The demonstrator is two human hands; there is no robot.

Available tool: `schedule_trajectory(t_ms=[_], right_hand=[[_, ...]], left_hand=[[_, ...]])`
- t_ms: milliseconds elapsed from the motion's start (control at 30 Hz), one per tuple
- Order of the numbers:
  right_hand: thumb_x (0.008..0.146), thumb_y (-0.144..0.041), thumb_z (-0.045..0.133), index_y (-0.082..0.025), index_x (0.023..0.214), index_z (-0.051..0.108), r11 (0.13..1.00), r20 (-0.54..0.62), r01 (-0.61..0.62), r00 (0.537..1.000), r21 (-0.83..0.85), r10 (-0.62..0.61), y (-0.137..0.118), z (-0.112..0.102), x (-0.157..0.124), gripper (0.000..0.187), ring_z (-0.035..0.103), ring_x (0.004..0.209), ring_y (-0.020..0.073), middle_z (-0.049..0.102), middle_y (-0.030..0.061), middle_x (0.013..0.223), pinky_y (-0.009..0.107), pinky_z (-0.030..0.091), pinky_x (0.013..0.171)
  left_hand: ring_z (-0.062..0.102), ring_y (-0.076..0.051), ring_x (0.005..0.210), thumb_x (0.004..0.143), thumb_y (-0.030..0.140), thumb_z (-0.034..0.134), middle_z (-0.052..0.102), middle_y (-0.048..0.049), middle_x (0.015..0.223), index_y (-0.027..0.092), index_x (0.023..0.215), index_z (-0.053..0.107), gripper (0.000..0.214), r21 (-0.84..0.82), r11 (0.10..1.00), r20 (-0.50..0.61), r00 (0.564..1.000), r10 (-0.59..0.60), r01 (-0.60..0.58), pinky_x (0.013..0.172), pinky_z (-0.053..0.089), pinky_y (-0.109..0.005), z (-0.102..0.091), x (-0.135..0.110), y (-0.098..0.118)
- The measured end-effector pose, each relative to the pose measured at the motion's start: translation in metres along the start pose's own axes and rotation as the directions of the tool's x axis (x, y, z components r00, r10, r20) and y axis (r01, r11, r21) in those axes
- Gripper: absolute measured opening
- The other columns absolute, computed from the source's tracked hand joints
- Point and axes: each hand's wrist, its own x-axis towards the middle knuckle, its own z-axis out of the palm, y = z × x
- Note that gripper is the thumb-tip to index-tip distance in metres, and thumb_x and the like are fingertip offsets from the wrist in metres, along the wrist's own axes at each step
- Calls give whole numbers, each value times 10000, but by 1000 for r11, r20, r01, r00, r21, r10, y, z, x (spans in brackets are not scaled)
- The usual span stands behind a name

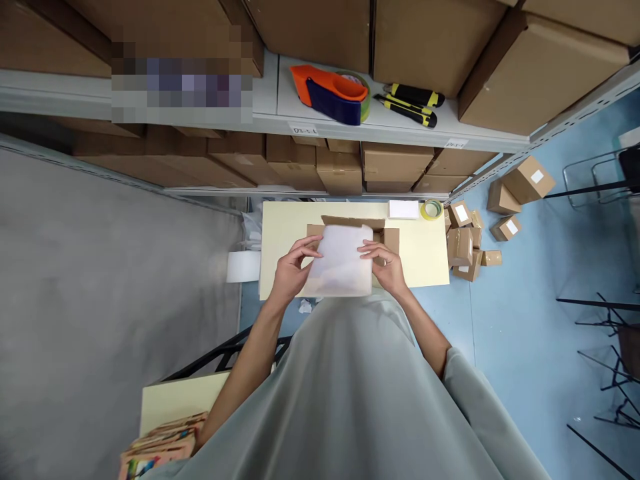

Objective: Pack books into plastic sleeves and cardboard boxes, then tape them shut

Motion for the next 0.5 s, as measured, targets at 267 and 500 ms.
schedule_trajectory(t_ms=[267, 500], right_hand=[[912, -550, 850, -314, 800, 832, 998, 45, -58, 997, -18, 59, -12, 3, -3, 262, 705, 1330, 314, 840, 76, 1114, 576, 461, 1263], [746, -595, 959, -249, 1021, 806, 929, -57, -351, 931, 120, 359, 8, 14, -6, 468, 774, 1016, 267, 840, 69, 1055, 427, 630, 970]], left_hand=[[681, -314, 1318, 871, 394, 787, 781, -105, 1317, 276, 844, 771, 122, 52, 997, -33, 998, -57, 58, 1231, 470, -538, -1, -14, 10], [697, -228, 880, 751, 538, 919, 749, -27, 844, 243, 893, 754, 366, -65, 962, -133, 953, -270, 264, 935, 580, -357, 2, -12, 11]])
